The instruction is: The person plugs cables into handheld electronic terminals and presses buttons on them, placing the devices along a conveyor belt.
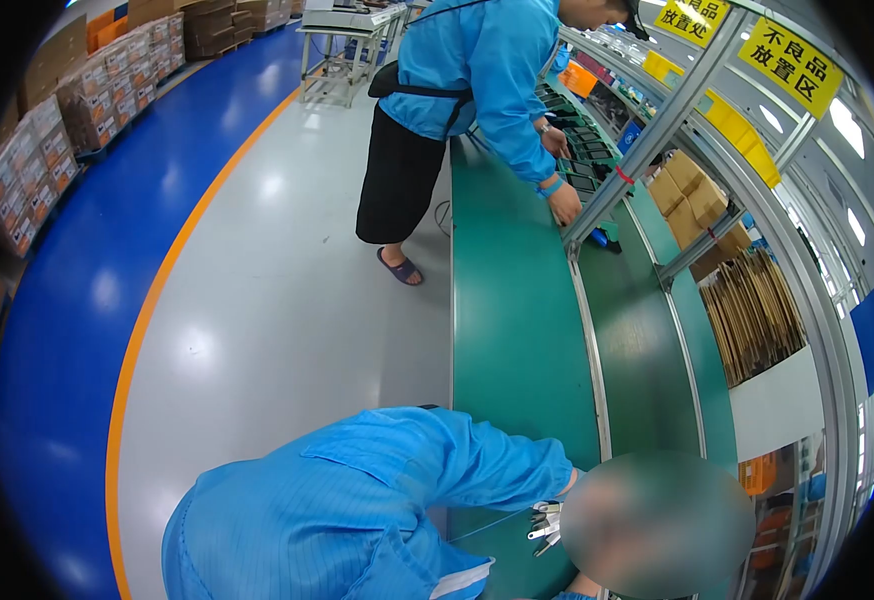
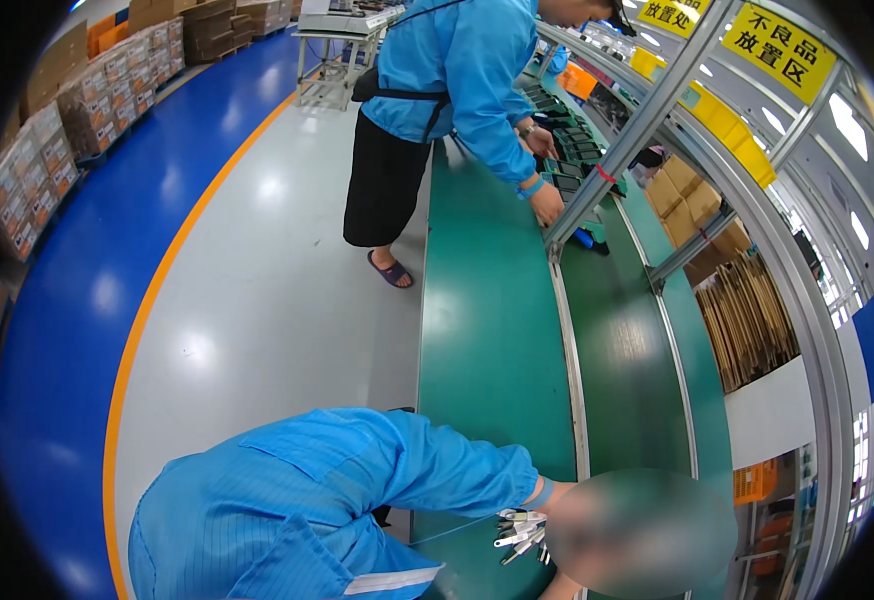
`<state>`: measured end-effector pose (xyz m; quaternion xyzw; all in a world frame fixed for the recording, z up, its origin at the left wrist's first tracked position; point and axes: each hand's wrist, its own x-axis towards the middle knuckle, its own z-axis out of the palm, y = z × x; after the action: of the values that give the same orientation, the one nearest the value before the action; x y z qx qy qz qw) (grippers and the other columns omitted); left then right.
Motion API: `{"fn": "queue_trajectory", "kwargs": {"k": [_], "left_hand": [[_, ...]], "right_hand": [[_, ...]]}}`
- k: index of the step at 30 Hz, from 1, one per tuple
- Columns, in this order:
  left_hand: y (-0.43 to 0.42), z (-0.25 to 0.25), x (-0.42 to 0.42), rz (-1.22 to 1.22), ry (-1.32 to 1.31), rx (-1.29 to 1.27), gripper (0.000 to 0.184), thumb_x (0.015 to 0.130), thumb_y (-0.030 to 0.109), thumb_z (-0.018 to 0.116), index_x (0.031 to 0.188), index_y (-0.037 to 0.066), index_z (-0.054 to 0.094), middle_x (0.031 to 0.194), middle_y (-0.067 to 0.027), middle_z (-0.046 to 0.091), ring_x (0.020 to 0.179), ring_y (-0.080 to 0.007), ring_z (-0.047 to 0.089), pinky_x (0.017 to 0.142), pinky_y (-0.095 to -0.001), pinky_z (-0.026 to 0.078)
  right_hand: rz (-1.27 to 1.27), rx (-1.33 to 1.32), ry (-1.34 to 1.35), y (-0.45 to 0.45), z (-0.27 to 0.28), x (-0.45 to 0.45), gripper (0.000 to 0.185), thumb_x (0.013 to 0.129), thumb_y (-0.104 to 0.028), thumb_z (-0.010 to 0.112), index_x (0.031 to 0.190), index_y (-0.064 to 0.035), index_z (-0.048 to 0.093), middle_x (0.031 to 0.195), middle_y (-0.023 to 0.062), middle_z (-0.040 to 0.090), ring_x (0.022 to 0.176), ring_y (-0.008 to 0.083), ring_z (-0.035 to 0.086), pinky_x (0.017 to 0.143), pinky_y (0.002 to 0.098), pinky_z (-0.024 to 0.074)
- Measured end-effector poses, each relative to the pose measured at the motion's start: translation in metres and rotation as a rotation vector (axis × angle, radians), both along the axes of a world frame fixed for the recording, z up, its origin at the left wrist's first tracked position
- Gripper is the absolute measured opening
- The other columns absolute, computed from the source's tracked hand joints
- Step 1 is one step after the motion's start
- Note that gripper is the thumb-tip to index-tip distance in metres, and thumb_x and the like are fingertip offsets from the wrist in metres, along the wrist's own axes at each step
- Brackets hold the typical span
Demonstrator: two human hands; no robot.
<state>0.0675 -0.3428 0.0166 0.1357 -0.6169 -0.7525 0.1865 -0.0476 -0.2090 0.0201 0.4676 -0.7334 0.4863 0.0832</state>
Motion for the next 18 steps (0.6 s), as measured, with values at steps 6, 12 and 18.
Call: {"fn": "queue_trajectory", "kwargs": {"k": [6,12,18], "left_hand": [[0.003,-0.004,0.008,-0.141,-0.103,-0.031,0.016,0.078,0.019,0.071,0.083,0.005,0.065,0.062,-0.0028,0.055,0.052,-0.013,0.055,0.046,-0.0298,0.049],[0.006,0.01,0.011,-0.367,-0.077,0.136,0.018,0.092,0.017,0.065,0.097,0.0,0.063,0.066,-0.0059,0.063,0.058,-0.0139,0.063,0.053,-0.028,0.055],[-0.022,-0.007,-0.009,-0.047,0.051,0.365,0.02,0.096,0.02,0.06,0.106,0.002,0.057,0.061,0.0023,0.047,0.052,-0.009,0.048,0.072,-0.0376,0.058]], "right_hand": [[-0.01,0.086,0.11,0.018,0.007,0.019,0.087,0.072,-0.02,0.079,0.143,0.0062,0.038,0.131,0.0288,0.055,0.12,0.0364,0.057,0.1,0.0417,0.0449],[0.117,0.106,0.015,0.035,0.034,0.005,0.09,0.068,-0.016,0.076,0.147,0.0009,0.035,0.128,0.0266,0.057,0.112,0.0383,0.062,0.094,0.0401,0.0493],[-0.101,0.019,-0.128,0.068,0.022,-0.079,0.084,0.072,-0.01,0.074,0.144,0.0071,0.035,0.128,0.0214,0.06,0.116,0.0239,0.059,0.096,0.0353,0.0475]]}}
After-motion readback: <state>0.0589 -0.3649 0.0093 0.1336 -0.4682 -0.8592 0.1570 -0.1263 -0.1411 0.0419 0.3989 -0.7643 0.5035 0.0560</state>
